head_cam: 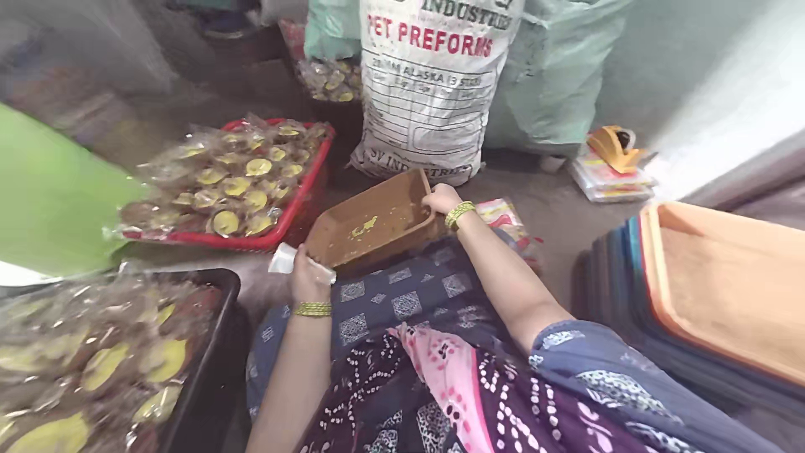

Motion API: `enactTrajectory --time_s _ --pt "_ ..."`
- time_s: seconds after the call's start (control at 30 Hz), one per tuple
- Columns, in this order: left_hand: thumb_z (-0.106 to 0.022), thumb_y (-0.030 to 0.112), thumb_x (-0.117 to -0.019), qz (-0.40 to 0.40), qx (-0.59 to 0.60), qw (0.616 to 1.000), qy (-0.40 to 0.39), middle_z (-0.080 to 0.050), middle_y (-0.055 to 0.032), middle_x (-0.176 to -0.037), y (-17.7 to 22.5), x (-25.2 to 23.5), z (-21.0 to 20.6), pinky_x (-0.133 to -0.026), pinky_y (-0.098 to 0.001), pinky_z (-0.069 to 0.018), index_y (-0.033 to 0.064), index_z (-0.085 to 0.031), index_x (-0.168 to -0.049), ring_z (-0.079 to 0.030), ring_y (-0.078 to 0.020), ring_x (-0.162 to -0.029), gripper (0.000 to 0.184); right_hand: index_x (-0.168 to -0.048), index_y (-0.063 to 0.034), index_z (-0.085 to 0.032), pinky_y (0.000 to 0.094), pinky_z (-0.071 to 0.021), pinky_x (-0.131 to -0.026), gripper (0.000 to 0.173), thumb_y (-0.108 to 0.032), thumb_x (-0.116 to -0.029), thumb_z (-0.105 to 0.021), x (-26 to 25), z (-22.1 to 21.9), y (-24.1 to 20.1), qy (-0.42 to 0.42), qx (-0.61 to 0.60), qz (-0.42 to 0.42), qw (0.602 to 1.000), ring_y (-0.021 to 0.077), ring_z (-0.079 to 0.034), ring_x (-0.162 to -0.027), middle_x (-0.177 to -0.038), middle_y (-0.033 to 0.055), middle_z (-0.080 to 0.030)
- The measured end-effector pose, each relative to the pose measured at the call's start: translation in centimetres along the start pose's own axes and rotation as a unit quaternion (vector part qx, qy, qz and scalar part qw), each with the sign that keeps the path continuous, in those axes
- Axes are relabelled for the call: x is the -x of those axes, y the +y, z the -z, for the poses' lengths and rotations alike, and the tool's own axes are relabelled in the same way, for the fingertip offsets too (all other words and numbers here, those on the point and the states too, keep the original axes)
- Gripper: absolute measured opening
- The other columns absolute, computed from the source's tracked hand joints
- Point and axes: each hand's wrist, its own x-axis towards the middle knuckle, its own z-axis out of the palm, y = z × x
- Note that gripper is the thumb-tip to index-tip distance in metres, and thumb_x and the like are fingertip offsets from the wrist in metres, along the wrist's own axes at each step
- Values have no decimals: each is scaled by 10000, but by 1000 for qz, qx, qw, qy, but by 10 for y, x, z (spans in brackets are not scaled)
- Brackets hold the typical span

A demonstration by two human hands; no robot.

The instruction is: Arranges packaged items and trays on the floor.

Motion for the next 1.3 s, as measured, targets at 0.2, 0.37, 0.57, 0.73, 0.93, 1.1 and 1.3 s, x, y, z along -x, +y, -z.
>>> enactTrajectory --time_s 0.2,0.37,0.57,0.73,0.93,1.1,1.3 --pt "-481 284 -1090 -8 35 999 -28 -561 45 -689 0 4 15 -580 -236 -555 158 -539 -908 -586 -69 -583 228 -1235 -49 -670 605 -563 -837 508 -223 -769 -772 77 82 2 139 -25 60 988 335 -698 -978 -1046 173 -718" --pt "-514 281 -1077 -11 -4 999 -35 -571 57 -720 -3 7 14 -620 -250 -566 160 -558 -960 -599 -69 -615 174 -1242 -72 -687 558 -568 -852 524 -166 -739 -799 175 206 46 271 -62 70 958 284 -694 -998 -1093 142 -720" --pt "-512 261 -1075 -7 -27 998 -58 -573 57 -732 -6 9 12 -623 -243 -564 162 -544 -999 -602 -62 -620 129 -1248 -142 -680 422 -613 -708 545 -156 -708 -753 323 339 153 413 -179 -24 893 184 -717 -865 -1033 63 -734" --pt "-519 267 -1071 -2 -55 997 -59 -562 73 -727 -2 23 6 -628 -229 -558 173 -539 -978 -597 -43 -620 134 -1312 -135 -623 408 -575 -781 538 -128 -780 -699 427 410 270 488 -195 -77 847 166 -664 -941 -1132 70 -683" --pt "-513 279 -1076 -7 -84 995 -57 -543 86 -717 1 36 -6 -627 -212 -552 176 -525 -952 -586 -29 -612 162 -1365 -144 -599 517 -540 -854 505 -252 -883 -707 494 443 378 501 -108 -183 839 264 -644 -1025 -1189 151 -661" --pt "-546 270 -1062 -14 -87 994 -66 -542 74 -755 7 51 -20 -619 -220 -550 162 -522 -1052 -578 -36 -615 111 -1348 -65 -644 752 -377 -1025 389 -249 -1006 -663 486 446 425 462 85 -319 823 535 -544 -1264 -1310 336 -611" --pt "-584 281 -1045 -22 -123 989 -82 -562 79 -773 12 72 -32 -626 -231 -563 151 -536 -1080 -597 -37 -629 143 -1440 -124 -587 702 -410 -1043 421 -131 -1020 -558 445 417 421 444 115 -363 811 501 -547 -1295 -1350 312 -602"
